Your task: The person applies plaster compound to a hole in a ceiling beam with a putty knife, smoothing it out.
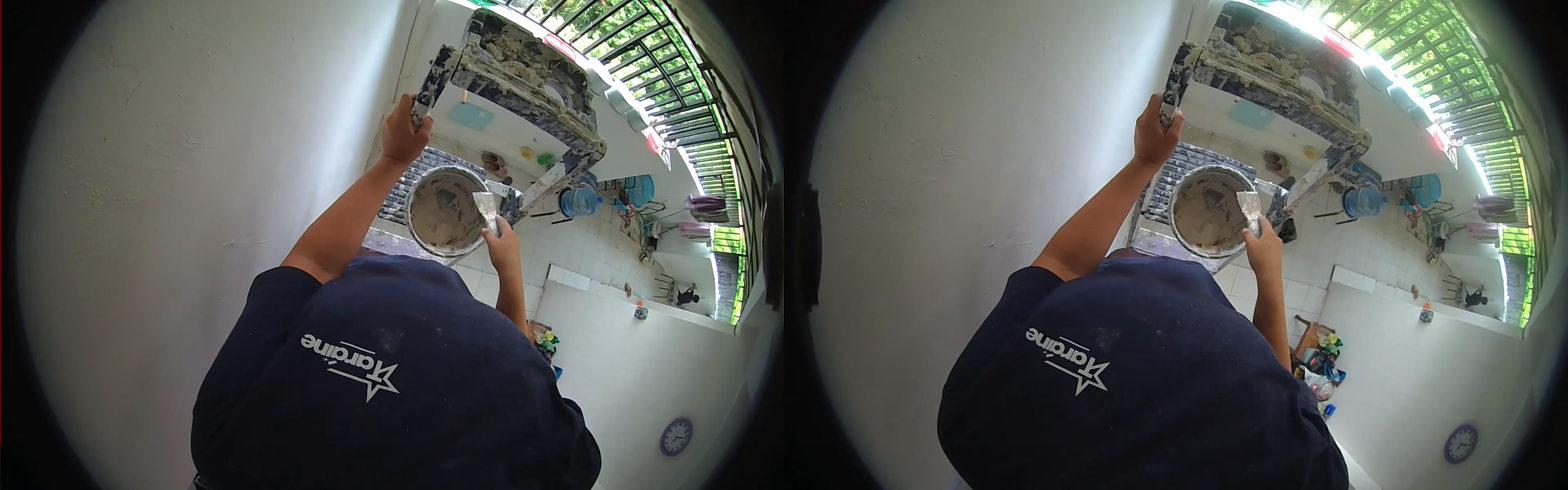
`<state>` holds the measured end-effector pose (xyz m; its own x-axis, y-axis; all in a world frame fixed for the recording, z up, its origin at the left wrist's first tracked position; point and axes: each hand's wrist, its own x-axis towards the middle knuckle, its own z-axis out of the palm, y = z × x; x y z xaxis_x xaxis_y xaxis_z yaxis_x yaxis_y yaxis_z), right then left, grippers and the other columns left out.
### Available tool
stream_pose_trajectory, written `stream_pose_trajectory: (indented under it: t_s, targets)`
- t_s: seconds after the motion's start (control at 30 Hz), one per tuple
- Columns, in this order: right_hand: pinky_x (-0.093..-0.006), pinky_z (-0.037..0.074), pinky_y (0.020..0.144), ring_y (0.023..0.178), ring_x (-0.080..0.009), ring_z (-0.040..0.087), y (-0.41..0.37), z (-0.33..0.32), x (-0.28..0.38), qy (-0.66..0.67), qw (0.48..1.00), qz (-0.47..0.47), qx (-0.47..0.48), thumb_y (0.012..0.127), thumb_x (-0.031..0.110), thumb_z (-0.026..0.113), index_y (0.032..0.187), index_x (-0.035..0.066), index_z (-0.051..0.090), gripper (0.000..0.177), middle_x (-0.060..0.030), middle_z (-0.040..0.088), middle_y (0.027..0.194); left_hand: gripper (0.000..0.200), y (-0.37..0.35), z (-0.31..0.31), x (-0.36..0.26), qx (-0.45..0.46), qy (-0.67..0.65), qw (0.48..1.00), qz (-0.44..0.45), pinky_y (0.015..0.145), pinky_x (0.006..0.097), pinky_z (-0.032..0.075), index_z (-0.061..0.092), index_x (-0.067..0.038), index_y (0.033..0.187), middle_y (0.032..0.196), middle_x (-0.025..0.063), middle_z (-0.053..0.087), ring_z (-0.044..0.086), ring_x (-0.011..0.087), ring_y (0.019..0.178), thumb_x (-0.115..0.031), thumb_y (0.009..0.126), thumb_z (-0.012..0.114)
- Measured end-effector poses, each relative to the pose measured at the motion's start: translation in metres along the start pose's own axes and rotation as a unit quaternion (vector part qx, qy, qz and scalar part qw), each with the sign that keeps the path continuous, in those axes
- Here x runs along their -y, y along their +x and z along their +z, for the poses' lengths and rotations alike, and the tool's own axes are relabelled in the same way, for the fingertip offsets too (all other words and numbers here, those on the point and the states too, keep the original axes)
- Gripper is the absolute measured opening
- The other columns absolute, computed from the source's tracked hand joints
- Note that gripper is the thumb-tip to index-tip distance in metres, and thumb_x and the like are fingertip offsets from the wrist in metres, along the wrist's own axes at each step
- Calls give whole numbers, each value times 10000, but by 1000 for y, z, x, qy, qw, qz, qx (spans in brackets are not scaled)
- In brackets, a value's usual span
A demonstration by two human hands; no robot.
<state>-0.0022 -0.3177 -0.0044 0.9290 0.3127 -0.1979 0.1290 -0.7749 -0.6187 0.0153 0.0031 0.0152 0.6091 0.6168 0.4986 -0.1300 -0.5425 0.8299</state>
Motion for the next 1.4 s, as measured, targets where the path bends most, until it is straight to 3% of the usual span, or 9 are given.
stream_pose_trajectory:
  t_s: [0.13, 0.2, 0.43, 0.6, 0.67, 0.73, 0.97, 1.2, 1.4]
  targets:
    - [-381, 530, 821, 918, -341, 696, -7, -6, 2, 58, 998, 27, -20, 855, 239, 710, 1331, -63, 551, 585, -228, 706, 1061, 336, 0, -1, -7, 10, -11, 998, -57, 694, 466, 533, 572, -61, 1131, 891, 189, 674, 668, 407, 805, -130, 814, 661]
    - [-288, 464, 521, 560, -139, 572, -10, -17, 10, 309, 941, 137, 22, 911, 205, 690, 1392, -27, 502, 566, -60, 638, 842, 335, 1, -1, -6, 16, -11, 998, -54, 696, 464, 533, 572, -61, 1135, 897, 187, 673, 668, 403, 805, -131, 818, 658]
    - [-222, 345, 456, 486, -36, 401, 42, -79, 90, 588, 800, 32, -117, 945, 158, 665, 1369, 41, 536, 458, 25, 500, 693, 331, 0, 0, -5, 14, -19, 998, -50, 684, 466, 533, 571, -69, 1142, 889, 185, 673, 669, 396, 779, -129, 826, 649]
    - [-297, 528, 722, 782, -180, 660, 38, -67, 137, 127, 974, -170, -84, 895, 169, 707, 1342, 51, 603, 473, -106, 701, 966, 344, 2, -3, -8, 12, -6, 999, -39, 680, 472, 530, 561, -72, 1143, 893, 193, 675, 667, 407, 787, -138, 821, 660]
    - [-386, 482, 962, 1098, -305, 664, 23, -44, 124, -10, 966, -159, 203, 821, 172, 754, 1315, 42, 622, 528, -248, 682, 1196, 348, 1, -3, -4, 14, 1, 999, -42, 688, 479, 529, 559, -72, 1141, 899, 196, 678, 666, 415, 799, -144, 817, 666]
    - [-377, 478, 973, 1116, -314, 659, 18, -24, 99, -61, 955, -136, 255, 820, 171, 754, 1315, 44, 622, 528, -246, 680, 1198, 350, 0, -1, -1, 20, -2, 999, -46, 696, 485, 528, 559, -72, 1138, 905, 199, 680, 665, 422, 812, -147, 815, 670]
    - [-356, 466, 998, 1150, -274, 646, 8, -55, 74, 165, 970, -102, 146, 846, 185, 742, 1325, 6, 606, 529, -225, 688, 1208, 352, 1, -1, -6, 8, -10, 999, -49, 711, 490, 528, 566, -72, 1139, 912, 197, 682, 664, 428, 837, -150, 811, 667]
    - [-184, 287, 439, 514, -12, 405, 39, -94, 102, 388, 900, -47, -194, 912, 148, 695, 1296, 73, 626, 398, 49, 566, 709, 363, -2, -2, -7, 24, -14, 997, -66, 715, 485, 532, 562, -69, 1151, 932, 202, 685, 666, 424, 837, -159, 815, 666]
    - [-192, 315, 412, 424, -43, 360, 22, -89, 78, 520, 841, 64, -138, 914, 186, 674, 1199, 111, 617, 301, 26, 499, 699, 373, 0, -2, -1, 18, -13, 999, -41, 712, 485, 532, 552, -55, 1157, 936, 210, 682, 669, 421, 834, -143, 816, 673]
